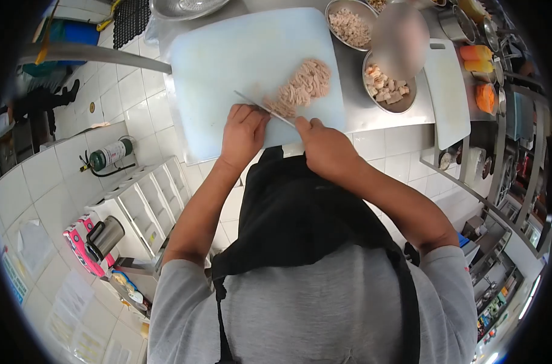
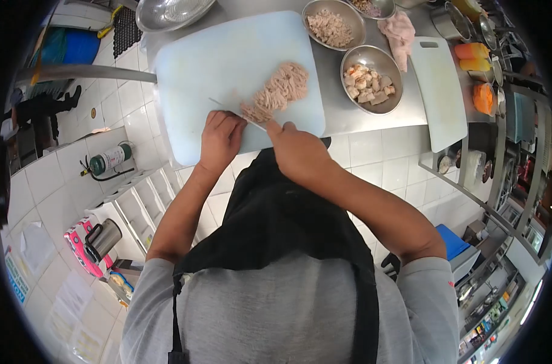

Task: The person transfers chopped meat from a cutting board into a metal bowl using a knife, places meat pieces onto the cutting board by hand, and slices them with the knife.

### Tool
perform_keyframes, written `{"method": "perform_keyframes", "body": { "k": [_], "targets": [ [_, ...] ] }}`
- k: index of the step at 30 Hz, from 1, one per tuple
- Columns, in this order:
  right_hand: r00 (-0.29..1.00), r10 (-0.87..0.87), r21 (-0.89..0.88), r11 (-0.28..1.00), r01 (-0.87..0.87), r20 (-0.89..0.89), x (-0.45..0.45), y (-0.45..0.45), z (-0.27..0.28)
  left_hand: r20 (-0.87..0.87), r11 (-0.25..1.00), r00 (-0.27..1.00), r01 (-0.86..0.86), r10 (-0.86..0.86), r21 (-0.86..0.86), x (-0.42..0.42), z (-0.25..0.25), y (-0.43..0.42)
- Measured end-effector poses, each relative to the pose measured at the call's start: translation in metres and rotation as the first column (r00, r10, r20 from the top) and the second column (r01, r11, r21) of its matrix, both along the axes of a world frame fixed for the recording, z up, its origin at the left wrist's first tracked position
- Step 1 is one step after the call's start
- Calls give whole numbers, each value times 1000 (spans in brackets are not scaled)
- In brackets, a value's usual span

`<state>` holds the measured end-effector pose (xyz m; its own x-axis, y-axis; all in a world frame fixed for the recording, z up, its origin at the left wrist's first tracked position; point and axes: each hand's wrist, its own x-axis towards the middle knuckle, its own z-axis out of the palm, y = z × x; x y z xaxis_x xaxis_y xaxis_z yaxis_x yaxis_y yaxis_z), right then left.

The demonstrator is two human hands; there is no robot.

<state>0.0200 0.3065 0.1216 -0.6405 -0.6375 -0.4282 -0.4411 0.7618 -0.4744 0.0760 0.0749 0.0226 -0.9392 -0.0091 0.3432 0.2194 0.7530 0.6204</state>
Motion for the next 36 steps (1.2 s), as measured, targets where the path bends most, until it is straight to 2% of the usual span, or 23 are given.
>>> {"method": "perform_keyframes", "body": {
  "k": [2, 5, 8, 11, 15, 17, 21, 24, 27, 33, 36],
  "targets": [
    [1000, 26, 7, 1000, -26, 4, -5, -6, 6, 26, 1000, 999, 23, -23, 17, 2, 3, 0],
    [998, -23, -2, 1000, 24, 59, -1, 2, 25, 44, 999, 999, 22, -23, 29, 3, 10, -4],
    [996, -38, 7, 999, 37, 79, 4, 7, 1, 71, 999, 996, 49, -49, 9, 5, 5, -6],
    [995, -54, -53, 997, 58, 83, -8, 10, 4, 49, 995, 994, 93, -94, 20, -11, 4, -2],
    [952, -305, -101, 946, 307, 34, 0, 38, 24, 63, 972, 970, 235, -236, 20, -44, 9, 1],
    [907, -421, -95, 904, 417, -21, 3, 51, 38, 141, 946, 937, 324, -319, -17, -47, 4, -10],
    [836, -549, -117, 829, 546, 12, 9, 71, 52, 171, 905, 900, 418, -400, -81, -52, 11, -28],
    [779, -625, -128, 770, 625, 46, 18, 75, 56, 98, 896, 901, 431, -422, -107, -75, 2, -21],
    [729, -681, -121, 719, 684, 74, 27, 77, 59, 140, 839, 856, 516, -497, -174, -109, -1, -7],
    [674, -737, -108, 667, 737, 47, 41, 85, 61, 309, 607, 648, 761, -696, -230, -164, 28, 16],
    [684, -728, -103, 677, 729, 54, 43, 88, 60, 330, 496, 550, 835, -767, -240, -179, 28, 28]
  ]
}}
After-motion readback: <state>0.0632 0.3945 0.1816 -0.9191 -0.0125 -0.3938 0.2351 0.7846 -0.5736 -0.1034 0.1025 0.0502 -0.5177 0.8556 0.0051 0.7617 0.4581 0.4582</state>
